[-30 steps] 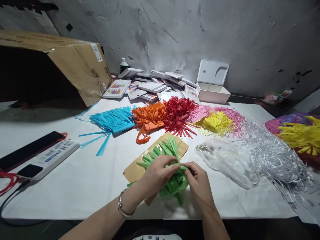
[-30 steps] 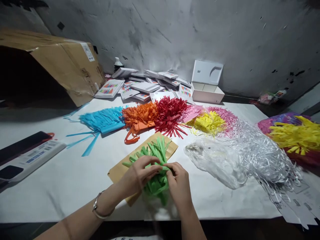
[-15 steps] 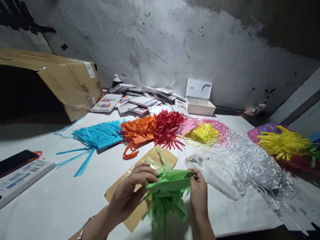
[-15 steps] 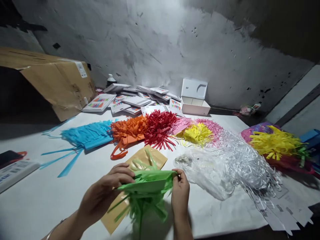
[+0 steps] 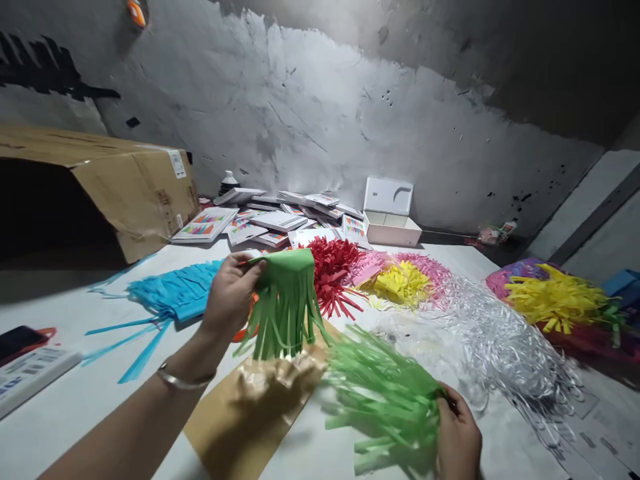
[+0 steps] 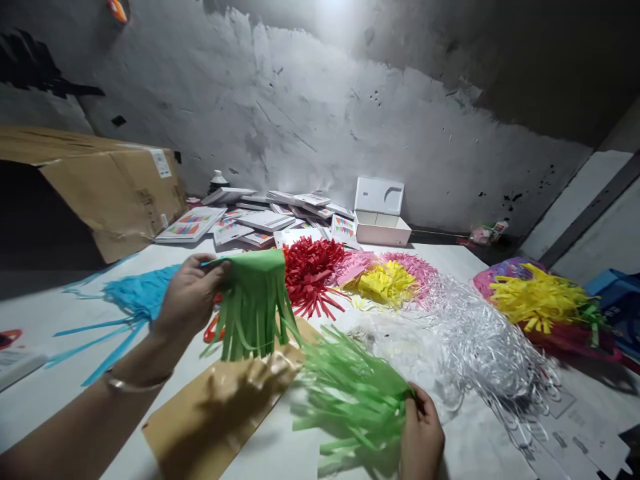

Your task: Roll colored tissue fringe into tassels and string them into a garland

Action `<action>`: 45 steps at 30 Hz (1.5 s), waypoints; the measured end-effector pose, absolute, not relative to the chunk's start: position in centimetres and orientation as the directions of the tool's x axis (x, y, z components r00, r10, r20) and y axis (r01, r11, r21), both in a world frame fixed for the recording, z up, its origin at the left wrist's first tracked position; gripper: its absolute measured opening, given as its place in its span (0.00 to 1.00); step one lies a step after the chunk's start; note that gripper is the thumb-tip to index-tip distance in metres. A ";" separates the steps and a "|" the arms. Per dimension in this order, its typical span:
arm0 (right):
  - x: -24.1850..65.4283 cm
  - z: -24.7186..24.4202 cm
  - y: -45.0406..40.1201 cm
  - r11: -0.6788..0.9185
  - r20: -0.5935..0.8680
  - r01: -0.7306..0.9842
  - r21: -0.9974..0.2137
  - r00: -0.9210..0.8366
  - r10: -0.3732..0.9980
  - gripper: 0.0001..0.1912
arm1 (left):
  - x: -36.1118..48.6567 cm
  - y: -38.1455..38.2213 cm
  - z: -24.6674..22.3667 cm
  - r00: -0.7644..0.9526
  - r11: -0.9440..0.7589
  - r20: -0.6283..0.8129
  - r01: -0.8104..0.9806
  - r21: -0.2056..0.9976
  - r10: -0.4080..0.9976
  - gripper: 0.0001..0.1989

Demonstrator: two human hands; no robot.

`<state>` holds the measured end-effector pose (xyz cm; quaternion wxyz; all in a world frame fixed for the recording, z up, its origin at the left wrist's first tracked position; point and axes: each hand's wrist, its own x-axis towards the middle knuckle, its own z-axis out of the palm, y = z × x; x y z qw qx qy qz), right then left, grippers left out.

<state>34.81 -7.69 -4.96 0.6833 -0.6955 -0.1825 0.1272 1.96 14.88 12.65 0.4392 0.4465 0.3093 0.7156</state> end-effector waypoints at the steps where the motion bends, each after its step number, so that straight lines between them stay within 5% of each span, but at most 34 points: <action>1: 35.3 -5.7 -8.1 0.021 0.091 0.090 -0.996 0.913 0.398 0.20 | 3.1 16.1 12.6 -0.186 -0.428 0.386 -0.345 0.835 0.903 0.19; 10: 34.9 -11.5 -8.2 0.123 0.136 0.093 -0.988 0.903 0.407 0.16 | 14.6 22.0 9.2 0.210 -0.535 0.578 -0.228 0.813 0.789 0.11; 19: 32.9 -9.7 -8.0 0.026 0.129 0.129 -0.991 0.905 0.406 0.17 | 14.0 22.2 -3.0 0.769 -0.599 0.347 0.059 0.798 0.538 0.05; 28: 33.4 -11.4 -7.8 0.038 0.327 0.346 -0.937 0.838 0.437 0.14 | 14.2 22.0 -1.6 0.850 -0.747 0.260 0.210 0.630 0.458 0.13; 32: 32.8 -9.9 -7.8 0.037 0.631 0.686 -0.727 0.646 0.430 0.09 | 13.6 16.3 2.3 0.875 -0.783 0.274 0.170 0.598 0.399 0.18; 36: 30.2 -5.6 -7.7 0.092 0.808 0.871 -0.483 0.402 0.431 0.08 | 13.1 8.7 4.3 0.934 -0.884 0.311 0.010 0.468 0.175 0.33; 40: 27.5 -2.2 -7.5 0.155 0.837 0.905 -0.395 0.286 0.466 0.13 | 13.0 5.3 3.4 0.855 -0.957 0.477 0.070 0.280 0.202 0.11; 45: 26.5 -0.9 -7.5 0.161 0.779 0.913 -0.376 0.217 0.588 0.20 | 10.1 4.7 4.5 0.788 -0.979 0.590 0.077 0.190 0.176 0.12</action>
